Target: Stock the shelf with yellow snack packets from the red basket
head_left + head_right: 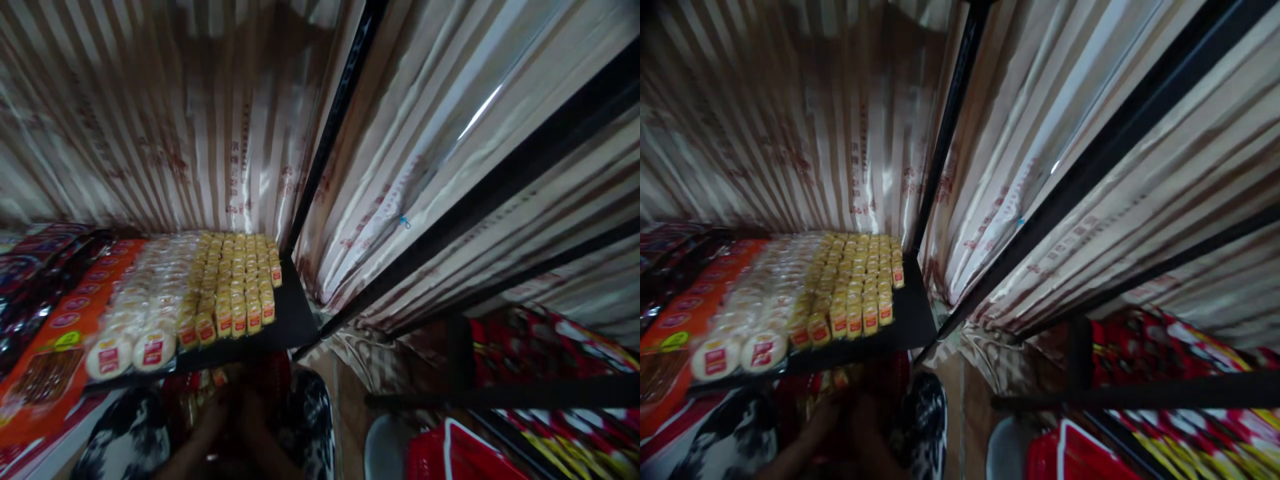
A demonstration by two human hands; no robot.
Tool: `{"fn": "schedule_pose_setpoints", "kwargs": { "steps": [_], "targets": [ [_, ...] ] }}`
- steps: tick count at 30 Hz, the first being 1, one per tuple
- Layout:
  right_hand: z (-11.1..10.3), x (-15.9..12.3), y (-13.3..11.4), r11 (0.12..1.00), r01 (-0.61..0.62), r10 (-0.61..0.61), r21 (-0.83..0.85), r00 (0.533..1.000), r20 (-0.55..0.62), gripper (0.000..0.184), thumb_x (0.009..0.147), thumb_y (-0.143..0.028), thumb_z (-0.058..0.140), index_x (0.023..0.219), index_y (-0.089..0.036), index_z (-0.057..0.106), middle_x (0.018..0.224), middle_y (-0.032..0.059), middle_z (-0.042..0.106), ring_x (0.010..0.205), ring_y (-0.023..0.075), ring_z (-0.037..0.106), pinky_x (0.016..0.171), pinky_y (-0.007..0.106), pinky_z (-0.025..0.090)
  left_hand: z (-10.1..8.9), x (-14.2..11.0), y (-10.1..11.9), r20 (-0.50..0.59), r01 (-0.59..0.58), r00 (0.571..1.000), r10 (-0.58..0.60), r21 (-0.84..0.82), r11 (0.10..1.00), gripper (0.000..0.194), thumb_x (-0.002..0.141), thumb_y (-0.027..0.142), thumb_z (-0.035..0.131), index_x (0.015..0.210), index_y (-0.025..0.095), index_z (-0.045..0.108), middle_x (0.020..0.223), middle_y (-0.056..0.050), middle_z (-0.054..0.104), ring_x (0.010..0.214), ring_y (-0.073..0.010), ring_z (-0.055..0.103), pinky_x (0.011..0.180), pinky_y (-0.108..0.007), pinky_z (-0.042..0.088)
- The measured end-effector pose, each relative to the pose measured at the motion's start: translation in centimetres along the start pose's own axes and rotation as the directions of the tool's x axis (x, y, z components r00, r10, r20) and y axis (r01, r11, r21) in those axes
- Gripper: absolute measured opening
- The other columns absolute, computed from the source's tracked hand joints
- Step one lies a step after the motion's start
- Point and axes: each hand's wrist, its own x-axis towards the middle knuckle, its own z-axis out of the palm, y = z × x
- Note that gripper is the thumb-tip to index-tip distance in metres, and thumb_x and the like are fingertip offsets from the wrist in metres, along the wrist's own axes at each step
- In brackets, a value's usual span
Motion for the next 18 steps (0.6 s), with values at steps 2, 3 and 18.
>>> {"fn": "schedule_pose_setpoints", "kwargs": {
  "steps": [2, 3, 18],
  "targets": [
    [-1.9, -0.4, -0.2, 0.999, 0.032, -0.032, 0.011, 0.999, -0.026, 0.028, 0.078, -0.013, 0.044, 0.091, -0.019, 0.068, 0.103, 0.0089, 0.067, 0.098, 0.0223, 0.061, 0.087, 0.032, 0.045, -0.2, -0.4, 1.1, 0.004, 0.042, 0.999, -0.042, -0.021, 0.999, 0.032, 0.076, 0.008, 0.041, 0.095, 0.017, 0.066, 0.098, -0.006, 0.070, 0.095, -0.0185, 0.064, 0.084, -0.027, 0.048],
    [-2.9, -0.6, -0.3, 0.998, 0.068, -0.067, 0.007, 0.997, -0.048, 0.029, 0.077, -0.013, 0.046, 0.095, -0.018, 0.067, 0.108, 0.0094, 0.065, 0.104, 0.0227, 0.058, 0.091, 0.032, 0.043, -0.4, -0.6, 1.6, 0.001, 0.042, 0.999, -0.042, -0.046, 0.998, 0.034, 0.077, 0.010, 0.038, 0.099, 0.015, 0.064, 0.098, -0.008, 0.070, 0.094, -0.0183, 0.064, 0.084, -0.028, 0.048],
    [-12.3, -2.6, -4.5, 0.739, 0.099, 0.023, 0.667, 0.985, -0.172, 0.044, 0.059, -0.041, 0.072, 0.095, -0.017, 0.062, 0.080, 0.0032, 0.067, 0.074, 0.0183, 0.062, 0.068, 0.030, 0.048, -3.5, -6.2, 9.4, 0.086, -0.051, 0.987, 0.132, -0.618, 0.784, 0.042, 0.059, 0.046, 0.061, 0.086, 0.013, 0.064, 0.076, -0.005, 0.068, 0.060, -0.0151, 0.060, 0.048, -0.023, 0.039]
  ]
}}
